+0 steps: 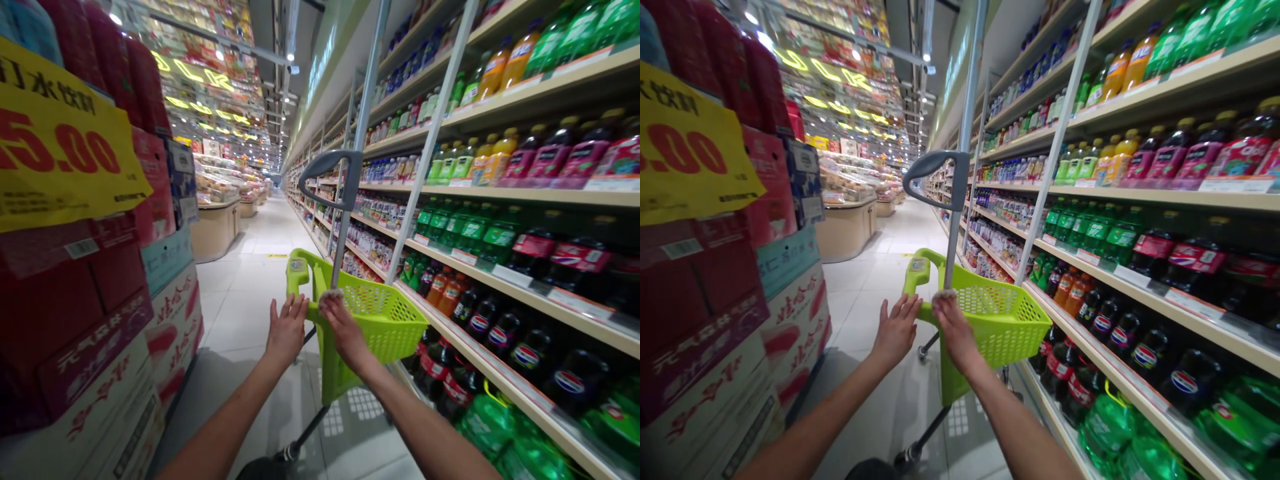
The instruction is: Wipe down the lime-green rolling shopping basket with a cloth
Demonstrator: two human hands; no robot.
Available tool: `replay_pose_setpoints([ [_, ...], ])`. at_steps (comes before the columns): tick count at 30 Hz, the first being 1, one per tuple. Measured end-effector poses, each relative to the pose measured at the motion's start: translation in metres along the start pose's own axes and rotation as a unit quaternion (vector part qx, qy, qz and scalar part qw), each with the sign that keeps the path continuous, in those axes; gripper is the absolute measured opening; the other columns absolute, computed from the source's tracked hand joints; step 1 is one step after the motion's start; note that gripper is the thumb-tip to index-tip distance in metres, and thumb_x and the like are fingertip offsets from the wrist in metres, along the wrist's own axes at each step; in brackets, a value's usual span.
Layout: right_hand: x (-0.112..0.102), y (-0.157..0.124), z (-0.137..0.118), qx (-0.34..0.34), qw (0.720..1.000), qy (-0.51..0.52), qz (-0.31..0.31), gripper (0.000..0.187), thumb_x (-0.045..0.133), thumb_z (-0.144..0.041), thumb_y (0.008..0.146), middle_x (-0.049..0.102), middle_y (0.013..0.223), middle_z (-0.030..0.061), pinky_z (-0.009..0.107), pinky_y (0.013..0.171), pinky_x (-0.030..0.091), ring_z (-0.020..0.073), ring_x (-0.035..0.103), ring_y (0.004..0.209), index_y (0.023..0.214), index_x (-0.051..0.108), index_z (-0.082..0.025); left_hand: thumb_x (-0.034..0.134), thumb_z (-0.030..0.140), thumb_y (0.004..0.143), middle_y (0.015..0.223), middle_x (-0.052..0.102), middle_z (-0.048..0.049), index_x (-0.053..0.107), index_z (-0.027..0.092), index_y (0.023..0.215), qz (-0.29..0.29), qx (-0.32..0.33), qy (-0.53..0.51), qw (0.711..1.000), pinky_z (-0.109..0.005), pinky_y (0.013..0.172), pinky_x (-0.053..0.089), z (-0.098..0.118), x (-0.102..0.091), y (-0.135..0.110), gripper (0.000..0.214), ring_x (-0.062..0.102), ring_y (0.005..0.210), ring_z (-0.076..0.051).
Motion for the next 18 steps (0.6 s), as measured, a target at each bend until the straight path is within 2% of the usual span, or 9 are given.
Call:
replay_pose_setpoints([
  [2, 0.016, -0.036, 0.002, 0.030, 0.999, 0.016, -0.017, 0.040, 0.032, -0.010, 0.087, 0.049, 0.128, 0.0058, 0.033, 0.101, 0.035, 0.0149, 0.030, 0.127, 0.124, 0.046, -0.019, 0.039, 0.009, 0.072, 0.131, 0.046, -0.0075, 0.044, 0.017, 0.123, -0.002, 0.008, -0.006, 1.000, -0.054, 0.103, 0.017, 0.004, 0.001, 0.001, 0.052, 0.037, 0.122, -0.026],
  [4, 0.033, -0.077, 0.006, 0.080, 0.994, 0.039, -0.065, 0.037, 0.034, -0.014, 0.088, 0.053, 0.123, 0.0048, 0.031, 0.096, 0.041, 0.0150, 0.040, 0.121, 0.121, 0.049, -0.022, 0.039, 0.009, 0.072, 0.131, 0.046, -0.0076, 0.044, 0.017, 0.123, -0.001, 0.010, -0.010, 1.000, -0.054, 0.103, 0.018, 0.007, 0.001, 0.001, 0.052, 0.036, 0.122, -0.026],
  [7, 0.041, -0.116, 0.011, 0.142, 0.983, 0.068, -0.099, 0.035, 0.039, -0.019, 0.088, 0.054, 0.122, 0.0054, 0.030, 0.091, 0.045, 0.0162, 0.048, 0.114, 0.121, 0.049, -0.022, 0.040, 0.009, 0.072, 0.129, 0.047, -0.0078, 0.044, 0.018, 0.123, 0.004, 0.007, -0.008, 1.000, -0.055, 0.102, 0.020, 0.011, 0.001, 0.001, 0.052, 0.037, 0.121, -0.027],
  [9, 0.029, -0.112, 0.014, 0.147, 0.985, 0.078, -0.053, 0.037, 0.038, -0.017, 0.088, 0.049, 0.127, 0.0060, 0.033, 0.095, 0.041, 0.0175, 0.043, 0.119, 0.124, 0.047, -0.022, 0.042, 0.009, 0.071, 0.128, 0.048, -0.0079, 0.045, 0.018, 0.122, 0.011, 0.008, -0.005, 1.000, -0.054, 0.101, 0.021, 0.015, 0.002, 0.000, 0.052, 0.039, 0.120, -0.027],
  [11, 0.013, -0.091, 0.014, 0.138, 0.987, 0.084, 0.016, 0.042, 0.036, -0.013, 0.087, 0.040, 0.135, 0.0043, 0.039, 0.103, 0.031, 0.0188, 0.030, 0.127, 0.127, 0.043, -0.023, 0.043, 0.009, 0.071, 0.128, 0.049, -0.0079, 0.045, 0.018, 0.122, 0.020, 0.011, -0.005, 1.000, -0.054, 0.101, 0.022, 0.019, 0.002, -0.001, 0.052, 0.039, 0.119, -0.027],
  [13, 0.006, -0.071, 0.012, 0.129, 0.986, 0.089, 0.053, 0.046, 0.035, -0.010, 0.086, 0.032, 0.139, 0.0017, 0.042, 0.107, 0.022, 0.0192, 0.020, 0.131, 0.129, 0.039, -0.024, 0.042, 0.009, 0.072, 0.127, 0.049, -0.0076, 0.045, 0.017, 0.122, 0.027, 0.011, -0.004, 1.000, -0.054, 0.101, 0.022, 0.022, 0.002, -0.003, 0.052, 0.039, 0.118, -0.028],
  [15, 0.012, -0.068, 0.009, 0.122, 0.987, 0.087, 0.049, 0.048, 0.036, -0.010, 0.085, 0.031, 0.140, 0.0004, 0.041, 0.108, 0.021, 0.0184, 0.018, 0.131, 0.131, 0.036, -0.025, 0.041, 0.009, 0.072, 0.127, 0.050, -0.0072, 0.045, 0.017, 0.122, 0.030, 0.013, -0.004, 0.999, -0.054, 0.101, 0.021, 0.024, 0.001, -0.005, 0.051, 0.040, 0.117, -0.028],
  [18, 0.034, -0.102, 0.003, 0.117, 0.990, 0.083, 0.016, 0.045, 0.035, -0.012, 0.087, 0.043, 0.133, -0.0003, 0.035, 0.105, 0.029, 0.0155, 0.028, 0.128, 0.129, 0.039, -0.027, 0.040, 0.008, 0.072, 0.127, 0.050, -0.0066, 0.046, 0.018, 0.122, 0.021, 0.022, -0.003, 1.000, -0.054, 0.101, 0.021, 0.026, -0.002, -0.005, 0.051, 0.040, 0.117, -0.028],
])
Point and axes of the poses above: each hand's wrist, its own y-axis towards the middle knuckle, its own x-axis out of the palm, z = x × y, the point moved 5 cm from there along y, towards the middle knuckle
